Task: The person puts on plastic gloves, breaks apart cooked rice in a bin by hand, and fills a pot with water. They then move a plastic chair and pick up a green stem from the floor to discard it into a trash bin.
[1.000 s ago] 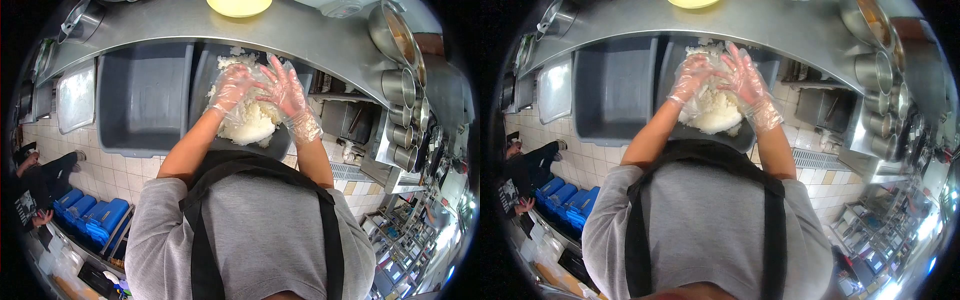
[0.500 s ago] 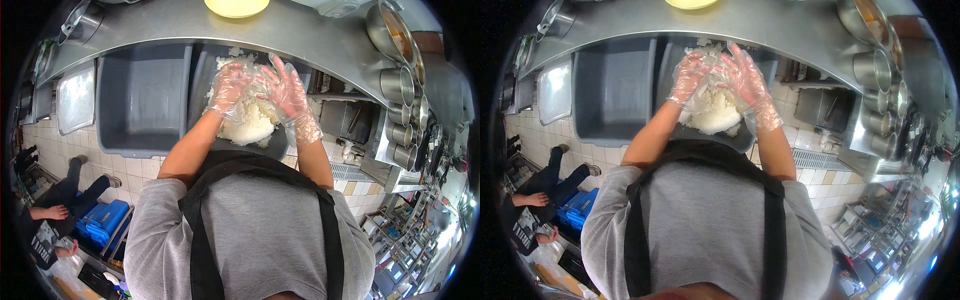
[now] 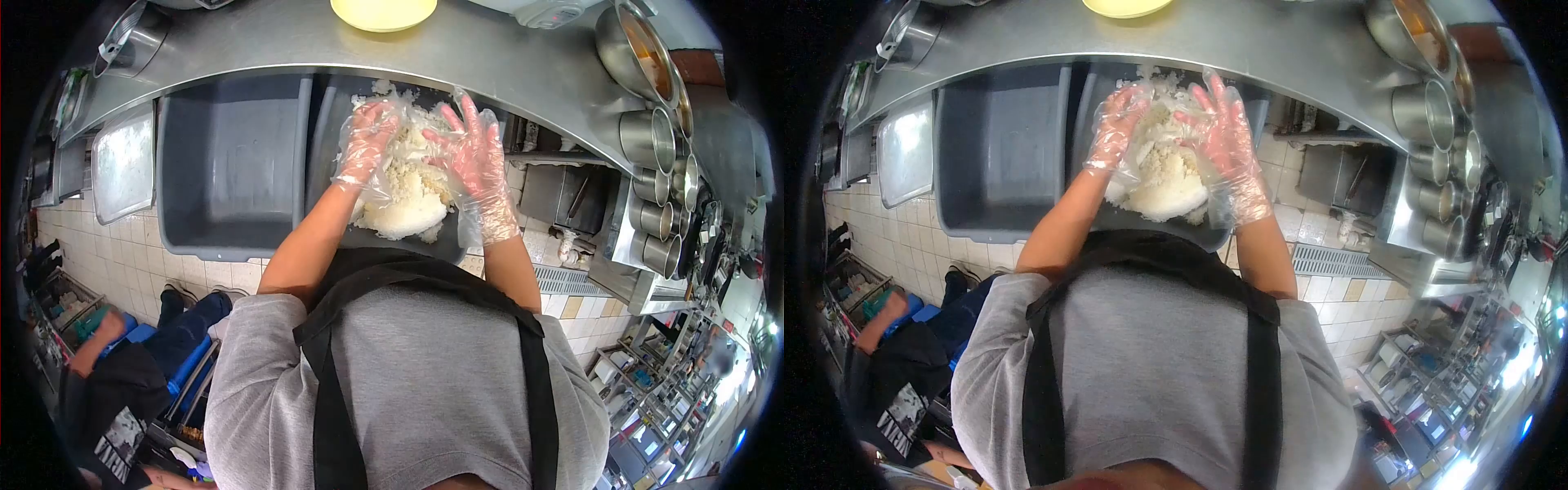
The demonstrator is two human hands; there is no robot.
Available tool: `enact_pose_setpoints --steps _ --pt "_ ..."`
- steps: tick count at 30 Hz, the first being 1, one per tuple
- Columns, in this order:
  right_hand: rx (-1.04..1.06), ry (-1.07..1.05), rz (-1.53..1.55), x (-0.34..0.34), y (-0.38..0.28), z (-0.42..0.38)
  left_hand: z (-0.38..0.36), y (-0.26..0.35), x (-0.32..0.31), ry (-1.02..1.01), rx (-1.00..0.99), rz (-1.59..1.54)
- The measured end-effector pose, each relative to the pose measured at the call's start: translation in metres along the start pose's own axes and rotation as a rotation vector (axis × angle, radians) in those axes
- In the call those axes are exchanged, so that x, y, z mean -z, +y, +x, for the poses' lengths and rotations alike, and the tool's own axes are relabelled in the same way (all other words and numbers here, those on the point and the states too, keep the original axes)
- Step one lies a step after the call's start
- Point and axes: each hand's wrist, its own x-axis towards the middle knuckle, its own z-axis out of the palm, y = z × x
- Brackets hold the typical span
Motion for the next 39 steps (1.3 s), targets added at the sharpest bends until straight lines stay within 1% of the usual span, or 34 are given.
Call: enact_pose_setpoints --steps 1,2,4,6,8,9,11,12,13,14,16,17,19,20,22,23,25,26,28,29,30,31,32,33,35,36,37,39 --pt "0.031 0.045 0.009 -0.002 0.001 0.0 -0.002 0.025 0.006 -0.041 0.184 -0.191" --pt "0.03 0.043 0.009 0.0 0.003 0.002 -0.008 0.045 0.01 -0.082 0.368 -0.381" --pt "0.092 0.085 0.064 0.001 0.01 0.007 -0.02 0.071 0.016 -0.391 0.239 -0.245" --pt "0.112 0.081 0.054 -0.005 0.013 0.009 -0.02 0.116 0.021 -0.88 0.105 0.297" --pt "0.131 0.075 0.042 -0.008 0.015 0.012 -0.029 0.129 0.006 -1.015 0.078 0.392" --pt "0.137 0.072 0.046 -0.005 0.018 0.015 -0.032 0.129 -0.002 -1.014 0.079 0.393" --pt "0.14 0.071 0.046 0.0 0.022 0.017 -0.044 0.119 -0.018 -0.913 0.161 0.04" --pt "0.14 0.082 0.111 0.003 0.023 0.018 -0.046 0.114 -0.02 -0.938 0.063 -0.018" --pt "0.138 0.094 0.179 0.005 0.026 0.017 -0.05 0.111 -0.022 -0.939 0.066 -0.02" --pt "0.136 0.094 0.18 0.01 0.029 0.016 -0.054 0.109 -0.025 -0.972 0.032 -0.096" --pt "0.103 0.06 0.251 0.013 0.032 0.015 -0.056 0.103 -0.026 -1.011 -0.076 -0.201" --pt "0.104 0.061 0.253 0.015 0.033 0.014 -0.057 0.099 -0.025 -1.014 -0.075 -0.2" --pt "0.129 0.1 0.283 0.007 0.032 0.011 -0.055 0.1 -0.021 -1.06 -0.159 -0.109" --pt "0.131 0.1 0.285 0.007 0.032 0.012 -0.056 0.098 -0.02 -1.062 -0.159 -0.107" --pt "0.17 0.18 0.178 0.007 0.032 0.013 -0.056 0.096 -0.019 -1.089 -0.128 -0.127" --pt "0.171 0.18 0.178 0.01 0.032 0.015 -0.057 0.095 -0.018 -1.089 -0.128 -0.126" --pt "0.247 0.175 0.033 0.016 0.03 0.018 -0.058 0.094 -0.014 -1.093 -0.192 -0.076" --pt "0.249 0.176 0.032 0.019 0.029 0.017 -0.056 0.092 -0.01 -1.094 -0.194 -0.077" --pt "0.157 0.088 0.09 0.016 0.023 0.013 -0.048 0.09 0.001 -1.201 -0.119 -0.014" --pt "0.157 0.089 0.089 0.014 0.02 0.009 -0.044 0.091 0.007 -1.073 0.099 0.077" --pt "0.135 0.03 0.106 0.011 0.018 0.005 -0.038 0.091 0.015 -0.935 0.312 0.167" --pt "0.115 -0.031 0.123 0.007 0.015 0.002 -0.04 0.056 0.01 -0.741 0.499 0.057" --pt "0.075 -0.047 0.203 -0.001 0.011 -0.004 -0.043 -0.007 -0.001 -0.559 0.497 -0.239" --pt "0.071 -0.049 0.202 -0.003 0.011 -0.006 -0.04 0.0 0.002 -0.555 0.499 -0.239" --pt "0.013 -0.148 0.401 -0.007 0.013 -0.007 -0.023 0.026 0.013 -0.261 0.465 -0.353" --pt "0.008 -0.152 0.4 -0.01 0.014 -0.007 -0.018 0.025 0.015 -0.37 0.508 -0.326" --pt "-0.007 -0.125 0.424 -0.014 0.015 -0.007 -0.016 0.022 0.018 -0.364 0.508 -0.325" --pt "-0.024 -0.099 0.447 -0.019 0.015 -0.008 -0.014 0.016 0.021 -0.356 0.467 -0.216"
